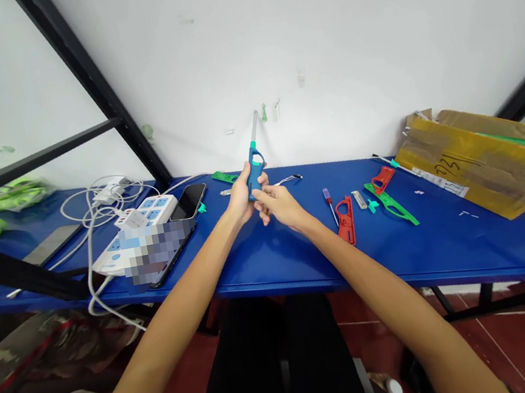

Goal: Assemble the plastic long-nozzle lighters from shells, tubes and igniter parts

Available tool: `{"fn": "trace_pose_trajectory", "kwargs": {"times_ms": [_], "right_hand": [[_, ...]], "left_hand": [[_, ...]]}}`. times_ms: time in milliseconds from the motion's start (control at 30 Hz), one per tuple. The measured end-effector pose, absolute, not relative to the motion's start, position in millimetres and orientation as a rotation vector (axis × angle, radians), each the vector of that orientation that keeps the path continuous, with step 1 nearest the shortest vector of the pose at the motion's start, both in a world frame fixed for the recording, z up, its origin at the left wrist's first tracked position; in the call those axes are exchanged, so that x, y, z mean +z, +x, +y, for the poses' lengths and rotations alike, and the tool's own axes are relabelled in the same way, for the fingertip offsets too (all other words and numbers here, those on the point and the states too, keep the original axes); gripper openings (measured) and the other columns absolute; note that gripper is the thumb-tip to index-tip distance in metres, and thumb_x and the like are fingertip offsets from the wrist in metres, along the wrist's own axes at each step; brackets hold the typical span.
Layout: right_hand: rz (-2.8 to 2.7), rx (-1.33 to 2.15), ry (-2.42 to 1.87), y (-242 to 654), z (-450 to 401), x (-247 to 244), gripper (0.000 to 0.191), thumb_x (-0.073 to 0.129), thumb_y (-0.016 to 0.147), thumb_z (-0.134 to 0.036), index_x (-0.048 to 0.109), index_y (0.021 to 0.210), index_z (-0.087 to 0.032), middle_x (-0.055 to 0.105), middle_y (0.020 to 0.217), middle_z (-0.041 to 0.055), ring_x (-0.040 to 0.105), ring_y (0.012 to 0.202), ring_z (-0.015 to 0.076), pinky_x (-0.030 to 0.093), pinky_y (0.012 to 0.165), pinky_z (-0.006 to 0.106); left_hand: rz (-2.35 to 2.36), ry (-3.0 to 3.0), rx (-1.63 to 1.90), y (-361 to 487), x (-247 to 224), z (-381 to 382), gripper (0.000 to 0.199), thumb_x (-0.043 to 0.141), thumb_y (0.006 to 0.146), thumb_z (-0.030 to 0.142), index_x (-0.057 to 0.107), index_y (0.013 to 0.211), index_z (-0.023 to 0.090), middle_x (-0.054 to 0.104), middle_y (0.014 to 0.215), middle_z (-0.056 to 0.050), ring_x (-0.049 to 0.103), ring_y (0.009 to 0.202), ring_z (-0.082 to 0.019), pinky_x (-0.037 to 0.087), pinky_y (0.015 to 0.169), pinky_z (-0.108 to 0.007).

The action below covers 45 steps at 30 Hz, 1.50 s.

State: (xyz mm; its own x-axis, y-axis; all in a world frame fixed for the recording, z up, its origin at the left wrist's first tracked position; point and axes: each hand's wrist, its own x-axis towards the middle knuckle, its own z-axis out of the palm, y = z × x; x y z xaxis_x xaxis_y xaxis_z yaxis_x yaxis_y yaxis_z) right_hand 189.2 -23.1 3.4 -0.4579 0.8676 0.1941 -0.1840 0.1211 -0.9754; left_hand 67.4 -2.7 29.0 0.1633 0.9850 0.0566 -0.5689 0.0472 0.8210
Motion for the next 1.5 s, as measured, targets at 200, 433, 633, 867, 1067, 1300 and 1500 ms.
{"fn": "trace_pose_trajectory", "kwargs": {"times_ms": [200,433,633,867,1067,1300,1500], "right_hand": [[-1.539,1.560,-0.673,195.5,-23.6,6.5,0.063,0.085,0.082,-0.077,0.059,0.086,-0.020,0.065,0.073,-0.0039,0.059,0.050,0.0095,0.057,0.053,0.027],[-1.622,1.621,-0.587,218.8,-32.8,28.5,0.056,0.082,0.090,-0.072,0.056,0.084,-0.022,0.058,0.069,-0.0056,0.055,0.054,0.0112,0.058,0.060,0.030],[-1.917,1.468,-0.838,269.2,-34.5,27.8,0.059,0.068,0.096,-0.078,0.065,0.086,-0.020,0.056,0.065,-0.0040,0.057,0.057,0.0158,0.054,0.065,0.034],[-1.880,0.030,-2.002,312.5,-25.3,9.2,0.053,0.066,0.107,-0.048,0.065,0.142,-0.008,0.077,0.127,0.0262,0.072,0.121,0.0374,0.052,0.102,0.046],[-1.986,0.093,-2.096,285.0,-21.2,7.1,0.038,0.057,0.106,-0.022,0.072,0.137,-0.006,0.077,0.128,0.0296,0.073,0.122,0.0379,0.047,0.111,0.052],[-1.588,0.143,-1.110,230.5,-79.3,2.6,0.051,0.048,0.114,-0.046,0.057,0.159,-0.023,0.076,0.115,0.0110,0.075,0.101,0.0237,0.061,0.091,0.039],[-1.326,0.073,-1.054,214.3,-136.8,-34.3,0.062,0.054,0.111,-0.049,0.043,0.168,-0.027,0.069,0.131,0.0158,0.073,0.116,0.0293,0.064,0.095,0.047]], "left_hand": [[0.609,0.843,1.313,67.1,30.1,-0.2,0.046,0.056,0.111,0.059,0.065,0.093,0.018,0.057,0.065,0.004,0.049,0.050,-0.008,0.041,0.048,-0.018],[0.538,1.096,1.240,47.5,42.3,-10.6,0.035,0.068,0.100,0.049,0.073,0.100,0.014,0.079,0.087,-0.007,0.075,0.082,-0.019,0.057,0.077,-0.027],[0.611,1.177,1.226,26.1,18.5,-70.3,0.049,0.084,0.090,0.052,0.070,0.117,0.015,0.084,0.113,-0.016,0.081,0.092,-0.024,0.060,0.086,-0.034],[0.899,1.218,1.208,13.4,-32.1,-120.7,0.061,0.077,0.094,0.055,0.055,0.134,0.014,0.085,0.102,-0.014,0.078,0.071,-0.020,0.059,0.069,-0.031],[1.036,1.332,1.289,3.1,-40.3,-144.4,0.100,0.066,0.104,0.041,0.003,0.177,0.015,0.082,0.089,0.000,0.069,0.062,-0.014,0.051,0.065,-0.026],[1.198,1.566,1.258,3.2,-34.0,-157.4,0.047,0.044,0.113,0.043,0.071,0.144,0.022,0.069,0.069,-0.001,0.067,0.071,-0.020,0.050,0.075,-0.029],[1.701,2.147,0.900,16.0,-27.9,-172.2,0.048,0.049,0.113,0.054,0.071,0.149,0.030,0.079,0.098,-0.009,0.076,0.095,-0.031,0.052,0.087,-0.037]]}}
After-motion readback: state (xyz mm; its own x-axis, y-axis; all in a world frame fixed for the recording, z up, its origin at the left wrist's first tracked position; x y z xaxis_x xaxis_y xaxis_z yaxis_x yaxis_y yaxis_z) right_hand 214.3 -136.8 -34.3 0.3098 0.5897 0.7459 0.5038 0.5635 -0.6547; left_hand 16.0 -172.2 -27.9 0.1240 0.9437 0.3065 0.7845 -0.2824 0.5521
